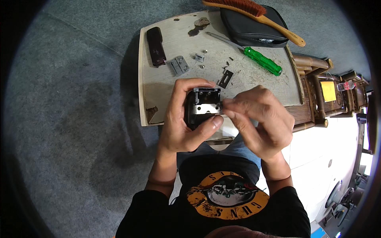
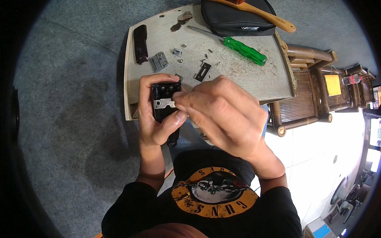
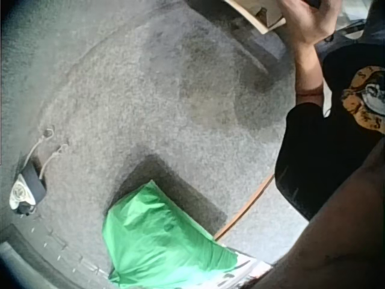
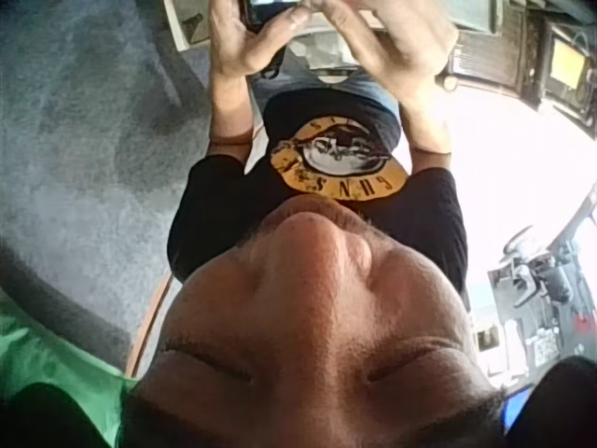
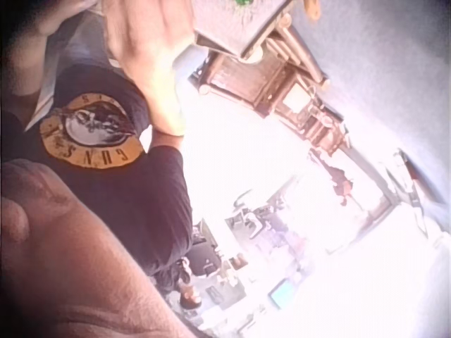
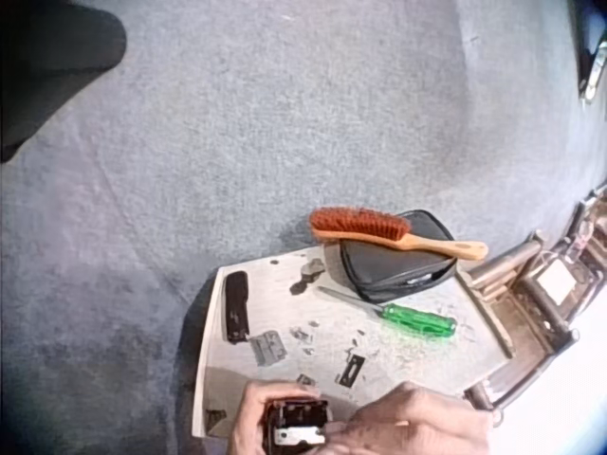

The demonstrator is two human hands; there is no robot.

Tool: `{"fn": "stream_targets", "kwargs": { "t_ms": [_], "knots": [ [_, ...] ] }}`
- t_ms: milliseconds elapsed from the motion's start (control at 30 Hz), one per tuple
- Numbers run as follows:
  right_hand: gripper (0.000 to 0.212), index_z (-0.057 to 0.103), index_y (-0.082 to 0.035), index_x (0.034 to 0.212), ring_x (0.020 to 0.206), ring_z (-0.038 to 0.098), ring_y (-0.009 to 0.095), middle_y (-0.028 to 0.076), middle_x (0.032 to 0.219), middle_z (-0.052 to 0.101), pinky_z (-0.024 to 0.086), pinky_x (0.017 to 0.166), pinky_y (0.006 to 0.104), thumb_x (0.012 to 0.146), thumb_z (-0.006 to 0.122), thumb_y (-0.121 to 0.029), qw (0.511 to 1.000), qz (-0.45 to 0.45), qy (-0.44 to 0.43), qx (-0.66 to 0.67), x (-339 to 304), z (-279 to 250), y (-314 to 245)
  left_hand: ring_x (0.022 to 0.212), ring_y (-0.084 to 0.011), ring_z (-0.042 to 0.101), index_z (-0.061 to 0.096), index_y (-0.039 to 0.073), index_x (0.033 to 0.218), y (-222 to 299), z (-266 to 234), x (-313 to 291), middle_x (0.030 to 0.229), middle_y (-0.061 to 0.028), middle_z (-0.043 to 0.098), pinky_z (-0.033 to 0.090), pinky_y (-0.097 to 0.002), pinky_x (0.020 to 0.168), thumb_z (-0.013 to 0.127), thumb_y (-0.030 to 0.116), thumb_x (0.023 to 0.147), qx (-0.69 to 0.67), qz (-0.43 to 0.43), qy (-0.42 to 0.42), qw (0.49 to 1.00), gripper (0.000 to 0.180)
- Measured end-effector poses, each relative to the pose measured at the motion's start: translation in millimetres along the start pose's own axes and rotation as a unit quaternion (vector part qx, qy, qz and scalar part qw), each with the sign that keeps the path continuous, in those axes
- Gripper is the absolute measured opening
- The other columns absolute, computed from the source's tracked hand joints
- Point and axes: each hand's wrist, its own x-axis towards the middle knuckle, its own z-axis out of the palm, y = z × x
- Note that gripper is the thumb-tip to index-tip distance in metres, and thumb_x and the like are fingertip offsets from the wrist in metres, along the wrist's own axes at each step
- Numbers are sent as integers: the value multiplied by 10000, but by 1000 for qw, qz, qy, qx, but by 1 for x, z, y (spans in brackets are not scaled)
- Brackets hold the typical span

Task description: The person disassembles a pair of hair clippers using a screwdriver, removes a small component, and then begins to reassemble the clippers by placing the component back inside and securing a metal plate with screws.

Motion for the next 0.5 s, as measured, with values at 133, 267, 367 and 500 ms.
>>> {"fn": "stream_targets", "kwargs": {
  "t_ms": [133, 267, 367, 500],
  "knots": [
    [270, 746, -11, 976, 794, 707, 194, 101, 923, 699, 578, 608, 303, 726, 848, 4, 998, -35, 23, -53, -5, 7, -5, 955, -192, 648, 492, -31, 1303, -12, 5, 1, 1143, -147, 623, 544, -322, 856, 796, 180, 848, 26, 87, 19, 996, 586],
    [294, 750, -19, 991, 828, 700, 200, 116, 987, 698, 583, 633, 300, 717, 855, 0, 995, -44, 23, -85, -8, 9, -7, 978, -198, 666, 488, -39, 1306, -11, 7, -2, 1147, -162, 638, 553, -332, 848, 819, 194, 843, 65, 123, 35, 990, 615],
    [311, 747, -20, 1008, 883, 696, 210, 130, 1057, 689, 585, 669, 302, 717, 853, 6, 996, -27, 12, -90, -12, 9, -13, 931, -216, 676, 481, -44, 1315, -7, 11, -6, 1135, -170, 640, 561, -341, 807, 836, 160, 821, 121, 140, 59, 981, 642],
    [307, 736, -20, 1016, 936, 691, 229, 144, 1122, 678, 584, 706, 308, 732, 845, 18, 996, -9, -3, -84, -20, 4, -22, 824, -264, 661, 490, -35, 1322, -11, 14, -7, 1044, -172, 647, 550, -362, 710, 866, 152, 770, 133, 223, 93, 961, 694]
  ]
}}
